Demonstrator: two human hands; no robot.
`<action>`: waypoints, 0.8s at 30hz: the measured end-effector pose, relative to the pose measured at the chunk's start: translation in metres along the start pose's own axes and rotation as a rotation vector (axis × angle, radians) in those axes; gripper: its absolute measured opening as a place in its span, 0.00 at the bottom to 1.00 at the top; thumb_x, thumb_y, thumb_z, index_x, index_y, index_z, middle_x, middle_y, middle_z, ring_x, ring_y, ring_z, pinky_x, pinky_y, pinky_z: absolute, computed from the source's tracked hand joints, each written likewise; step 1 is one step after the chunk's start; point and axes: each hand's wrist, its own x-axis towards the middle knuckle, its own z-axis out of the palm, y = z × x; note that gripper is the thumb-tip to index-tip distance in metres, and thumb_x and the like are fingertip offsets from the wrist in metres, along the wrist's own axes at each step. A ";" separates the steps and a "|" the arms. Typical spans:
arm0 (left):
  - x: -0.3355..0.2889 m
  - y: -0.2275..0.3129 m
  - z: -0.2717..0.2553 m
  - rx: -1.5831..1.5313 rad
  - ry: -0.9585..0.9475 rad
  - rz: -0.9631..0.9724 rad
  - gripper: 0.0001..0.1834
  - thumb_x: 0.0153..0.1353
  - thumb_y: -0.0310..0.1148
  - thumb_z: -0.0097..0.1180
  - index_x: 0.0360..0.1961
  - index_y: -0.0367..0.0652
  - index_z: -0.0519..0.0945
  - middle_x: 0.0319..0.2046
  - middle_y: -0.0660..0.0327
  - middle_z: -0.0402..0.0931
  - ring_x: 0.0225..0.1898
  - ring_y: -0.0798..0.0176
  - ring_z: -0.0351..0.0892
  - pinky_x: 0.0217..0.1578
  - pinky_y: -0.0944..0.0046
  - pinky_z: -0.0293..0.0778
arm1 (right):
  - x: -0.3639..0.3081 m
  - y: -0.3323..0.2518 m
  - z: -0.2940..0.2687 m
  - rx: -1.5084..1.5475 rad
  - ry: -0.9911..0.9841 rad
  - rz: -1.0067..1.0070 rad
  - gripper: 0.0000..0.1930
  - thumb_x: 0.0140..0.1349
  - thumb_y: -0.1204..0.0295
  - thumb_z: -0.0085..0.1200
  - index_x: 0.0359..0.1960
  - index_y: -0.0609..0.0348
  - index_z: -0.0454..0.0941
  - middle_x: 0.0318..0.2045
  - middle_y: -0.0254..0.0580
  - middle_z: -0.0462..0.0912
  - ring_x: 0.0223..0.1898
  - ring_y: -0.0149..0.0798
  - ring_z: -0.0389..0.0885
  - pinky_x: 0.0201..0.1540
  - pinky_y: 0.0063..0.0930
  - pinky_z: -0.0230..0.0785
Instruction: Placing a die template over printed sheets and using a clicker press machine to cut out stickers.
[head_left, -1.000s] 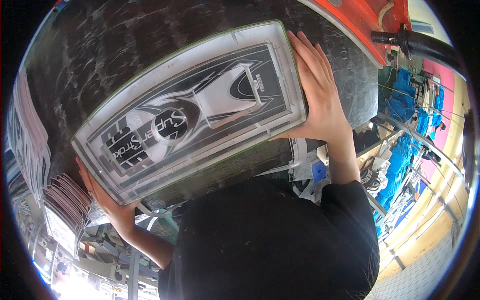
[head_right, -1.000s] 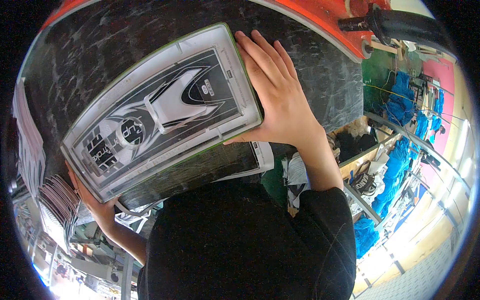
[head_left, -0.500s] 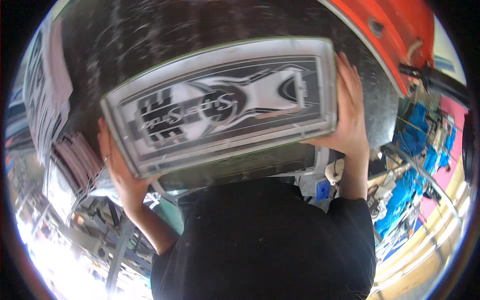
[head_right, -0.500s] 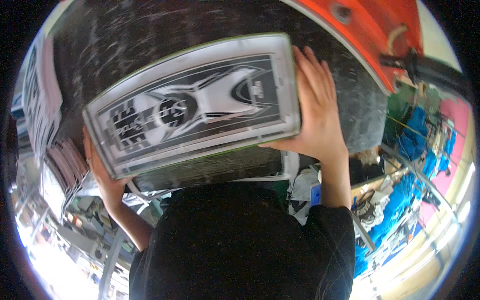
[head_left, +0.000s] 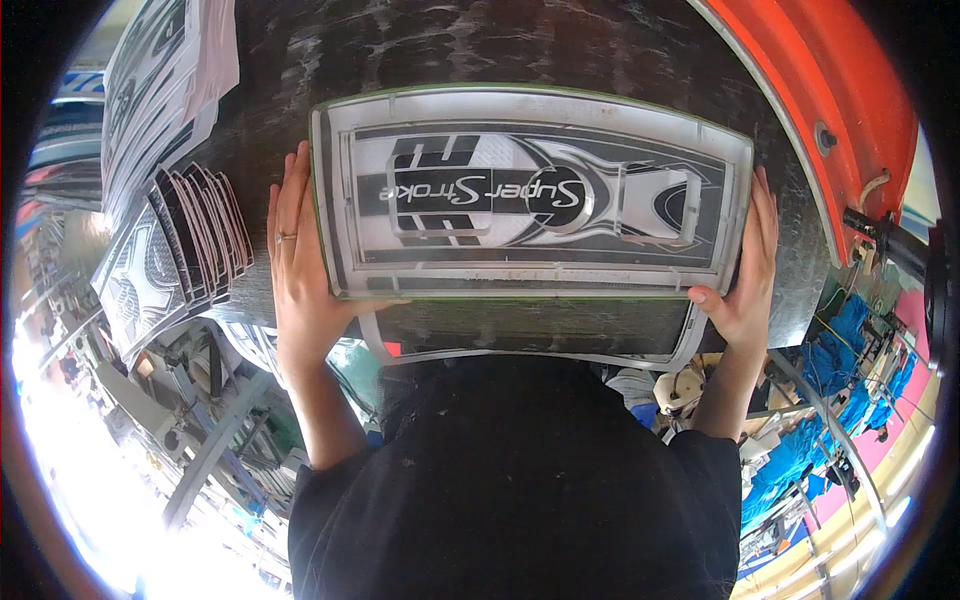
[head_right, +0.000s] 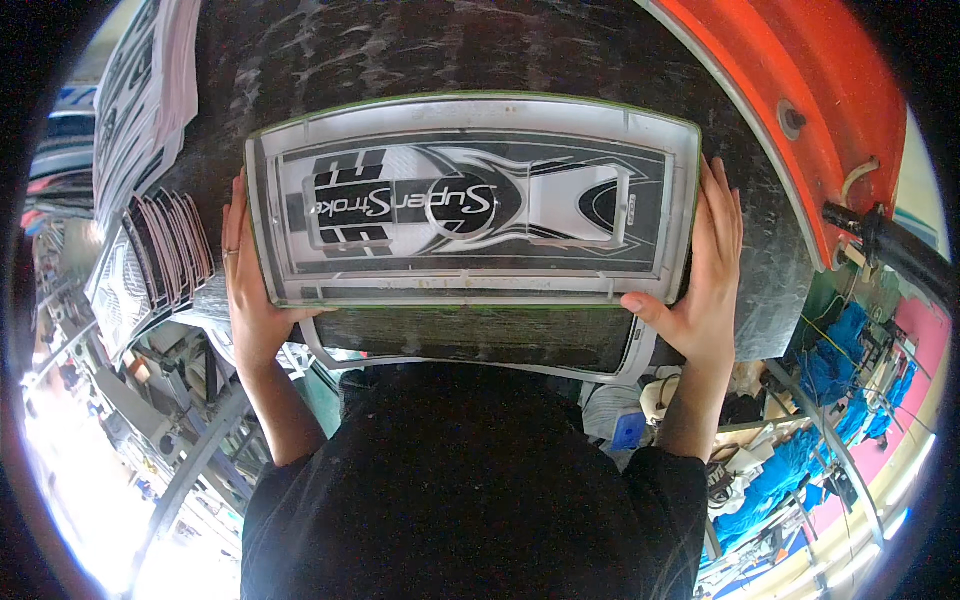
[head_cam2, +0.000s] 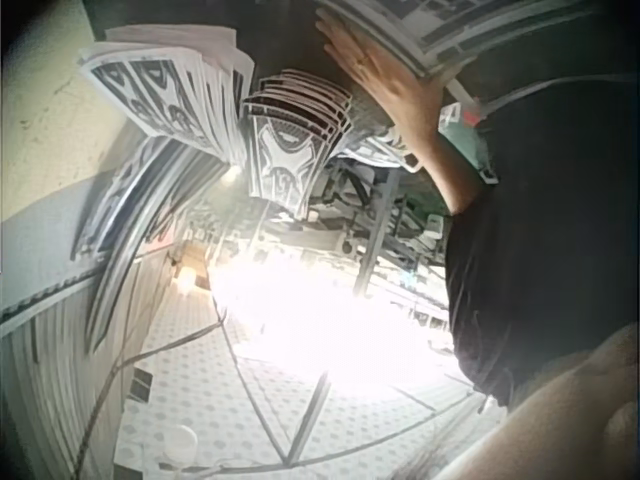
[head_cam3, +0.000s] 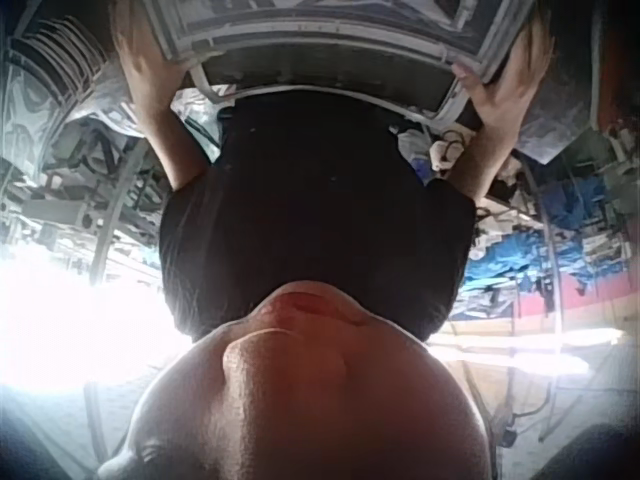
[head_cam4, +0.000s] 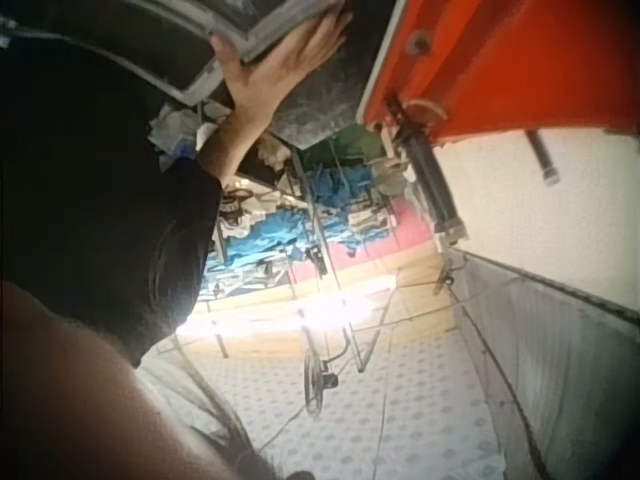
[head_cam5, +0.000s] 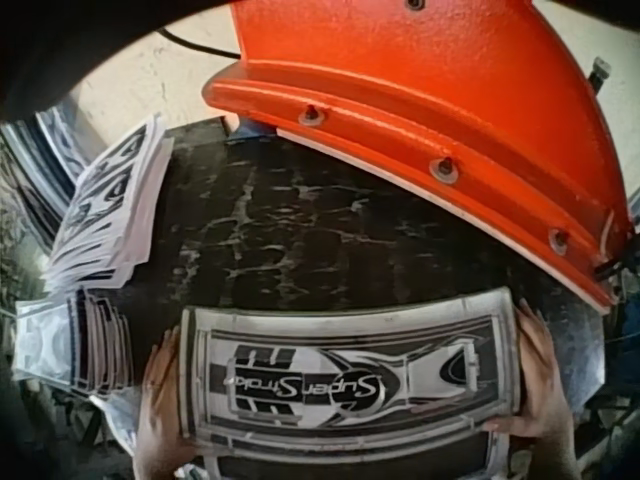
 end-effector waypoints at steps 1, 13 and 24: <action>0.000 -0.001 0.000 -0.005 0.002 0.006 0.62 0.31 0.60 0.72 0.65 0.32 0.65 0.69 0.43 0.56 0.71 0.42 0.55 0.68 0.39 0.49 | 0.000 0.000 0.001 -0.008 0.003 0.001 0.59 0.48 0.26 0.48 0.66 0.72 0.60 0.68 0.62 0.60 0.71 0.61 0.53 0.71 0.59 0.39; 0.003 0.003 -0.001 0.025 -0.012 -0.006 0.63 0.29 0.62 0.72 0.65 0.34 0.65 0.69 0.46 0.58 0.71 0.42 0.54 0.69 0.40 0.49 | 0.000 -0.001 0.000 0.004 0.006 0.016 0.60 0.48 0.26 0.48 0.65 0.74 0.60 0.67 0.64 0.60 0.71 0.62 0.53 0.70 0.60 0.40; 0.004 0.004 -0.001 -0.019 -0.013 -0.017 0.62 0.30 0.60 0.72 0.64 0.33 0.65 0.69 0.46 0.57 0.70 0.42 0.55 0.68 0.39 0.51 | -0.001 -0.001 0.000 0.011 -0.016 0.027 0.59 0.49 0.25 0.47 0.65 0.73 0.61 0.67 0.65 0.59 0.71 0.64 0.53 0.69 0.62 0.41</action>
